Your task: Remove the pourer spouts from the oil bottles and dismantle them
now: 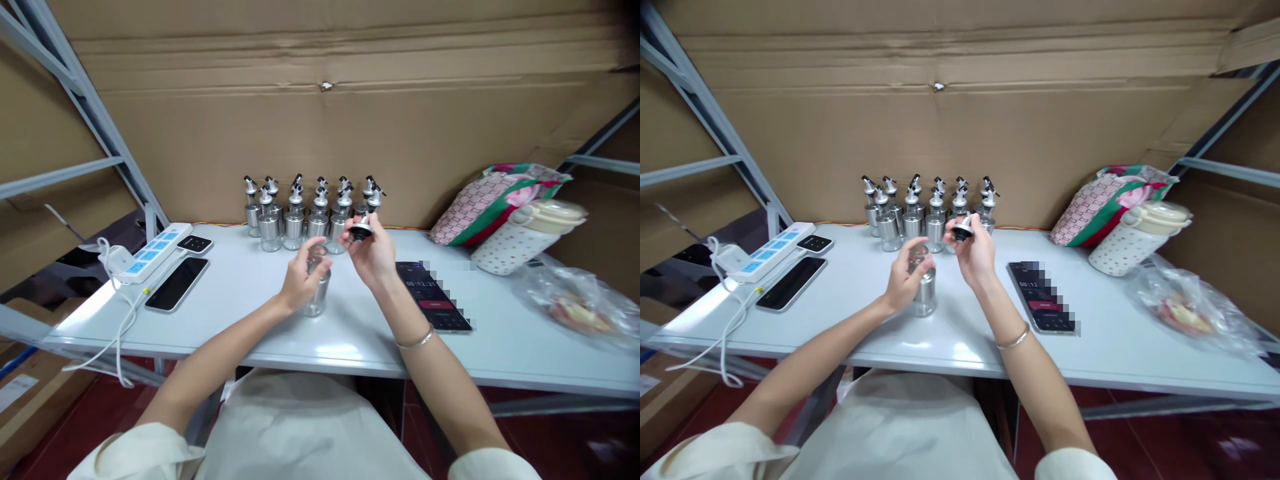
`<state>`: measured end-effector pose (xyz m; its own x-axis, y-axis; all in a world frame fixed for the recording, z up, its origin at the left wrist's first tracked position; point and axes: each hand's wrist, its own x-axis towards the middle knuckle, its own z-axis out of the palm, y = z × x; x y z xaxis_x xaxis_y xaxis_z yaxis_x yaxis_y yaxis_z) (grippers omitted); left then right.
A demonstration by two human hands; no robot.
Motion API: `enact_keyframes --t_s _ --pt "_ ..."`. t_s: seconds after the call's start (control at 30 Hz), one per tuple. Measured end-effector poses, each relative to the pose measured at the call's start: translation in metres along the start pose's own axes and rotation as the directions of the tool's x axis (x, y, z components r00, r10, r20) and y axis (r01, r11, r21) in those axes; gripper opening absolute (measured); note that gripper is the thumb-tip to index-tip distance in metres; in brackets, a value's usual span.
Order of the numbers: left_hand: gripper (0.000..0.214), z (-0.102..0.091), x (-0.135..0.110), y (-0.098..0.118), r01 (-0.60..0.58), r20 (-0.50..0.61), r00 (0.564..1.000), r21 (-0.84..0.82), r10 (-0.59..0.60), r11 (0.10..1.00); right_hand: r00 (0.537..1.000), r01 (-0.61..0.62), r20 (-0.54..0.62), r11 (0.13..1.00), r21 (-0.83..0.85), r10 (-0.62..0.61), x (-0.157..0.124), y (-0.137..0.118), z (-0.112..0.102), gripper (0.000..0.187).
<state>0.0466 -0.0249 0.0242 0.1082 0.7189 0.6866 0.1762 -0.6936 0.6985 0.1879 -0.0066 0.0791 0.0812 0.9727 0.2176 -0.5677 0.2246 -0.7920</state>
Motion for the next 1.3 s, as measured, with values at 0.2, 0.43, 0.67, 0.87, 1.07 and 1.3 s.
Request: enact_keyframes --t_s 0.2,0.43,0.67,0.87,1.07,1.3 --pt "0.058 -0.057 0.041 -0.036 0.111 -0.349 0.937 0.233 -0.024 0.966 0.987 -0.01 -0.161 1.0 0.025 0.014 0.019 0.009 -0.018 0.033" --pt "0.063 -0.107 0.074 -0.09 0.248 -0.532 0.847 0.414 0.012 0.876 0.988 -0.002 -0.156 0.999 -0.037 -0.004 0.016 0.016 -0.018 0.033" --pt "0.06 -0.116 0.097 -0.126 0.247 -0.505 0.863 0.47 0.029 0.848 0.995 0.022 -0.089 0.992 -0.127 -0.033 0.012 0.018 -0.015 0.04" --pt "0.064 -0.118 0.103 -0.136 0.196 -0.426 0.903 0.528 0.058 0.826 0.998 0.012 -0.06 0.982 -0.19 -0.024 0.014 0.021 -0.015 0.044" --pt "0.106 -0.123 0.093 -0.131 0.089 -0.269 0.958 0.609 0.1 0.789 0.998 0.006 -0.057 0.973 -0.233 -0.02 0.016 0.026 -0.016 0.045" --pt "0.093 -0.114 0.086 -0.101 0.131 -0.322 0.944 0.576 0.076 0.807 0.998 0.043 -0.038 0.94 -0.339 -0.059 0.02 0.03 -0.022 0.043"
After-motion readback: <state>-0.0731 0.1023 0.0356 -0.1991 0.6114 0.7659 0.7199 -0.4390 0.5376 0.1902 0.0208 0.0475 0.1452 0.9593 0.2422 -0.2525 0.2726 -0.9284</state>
